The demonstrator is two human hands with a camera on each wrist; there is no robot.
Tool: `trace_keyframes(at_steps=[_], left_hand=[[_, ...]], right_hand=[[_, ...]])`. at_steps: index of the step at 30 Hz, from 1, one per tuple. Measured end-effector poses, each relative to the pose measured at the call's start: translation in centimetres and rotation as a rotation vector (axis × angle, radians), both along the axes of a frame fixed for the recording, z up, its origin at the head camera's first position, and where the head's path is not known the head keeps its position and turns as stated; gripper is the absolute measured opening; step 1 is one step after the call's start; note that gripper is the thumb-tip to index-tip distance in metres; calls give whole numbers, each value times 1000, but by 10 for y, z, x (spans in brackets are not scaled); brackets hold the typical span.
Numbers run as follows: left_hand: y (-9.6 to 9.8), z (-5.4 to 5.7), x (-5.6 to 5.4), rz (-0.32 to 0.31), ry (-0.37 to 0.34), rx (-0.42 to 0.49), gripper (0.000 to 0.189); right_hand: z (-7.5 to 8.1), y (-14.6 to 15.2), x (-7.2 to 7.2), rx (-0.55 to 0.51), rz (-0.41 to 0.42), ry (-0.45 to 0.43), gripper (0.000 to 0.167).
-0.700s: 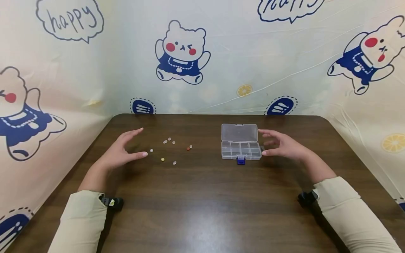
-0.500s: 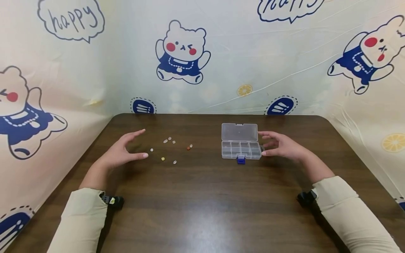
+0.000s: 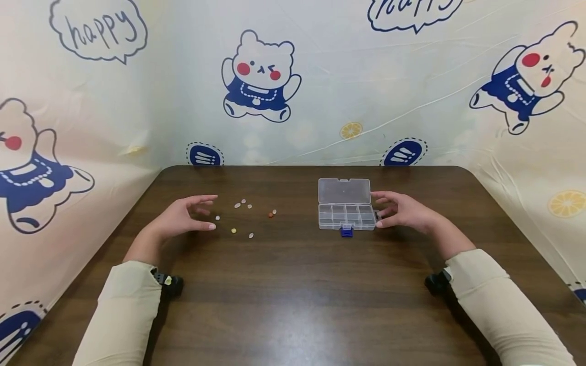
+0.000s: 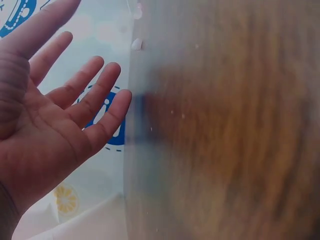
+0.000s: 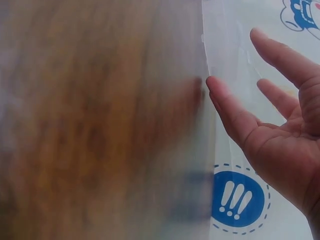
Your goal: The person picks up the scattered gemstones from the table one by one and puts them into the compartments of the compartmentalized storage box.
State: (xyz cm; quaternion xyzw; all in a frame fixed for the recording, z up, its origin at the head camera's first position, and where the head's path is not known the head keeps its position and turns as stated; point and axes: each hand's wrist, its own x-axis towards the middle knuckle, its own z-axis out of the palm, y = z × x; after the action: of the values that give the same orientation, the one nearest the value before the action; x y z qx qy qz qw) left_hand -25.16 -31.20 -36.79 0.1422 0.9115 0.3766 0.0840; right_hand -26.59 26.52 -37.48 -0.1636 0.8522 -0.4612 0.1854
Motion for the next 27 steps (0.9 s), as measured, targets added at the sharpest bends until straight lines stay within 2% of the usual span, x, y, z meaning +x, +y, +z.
trace_keyframes(at_steps=[7, 14, 21, 27], left_hand=[[0, -2, -10, -13, -48, -20, 81], [1, -4, -16, -24, -70, -4, 73], [-3, -11, -23, -8, -85, -8, 69], [-2, -10, -25, 4, -120, -7, 61]], right_hand=[[-5, 4, -8, -43, 10, -67, 87], [-7, 2, -13, -30, 44, -58, 82], [-9, -8, -16, 19, 29, -51, 80], [-9, -11, -15, 32, -11, -64, 80]])
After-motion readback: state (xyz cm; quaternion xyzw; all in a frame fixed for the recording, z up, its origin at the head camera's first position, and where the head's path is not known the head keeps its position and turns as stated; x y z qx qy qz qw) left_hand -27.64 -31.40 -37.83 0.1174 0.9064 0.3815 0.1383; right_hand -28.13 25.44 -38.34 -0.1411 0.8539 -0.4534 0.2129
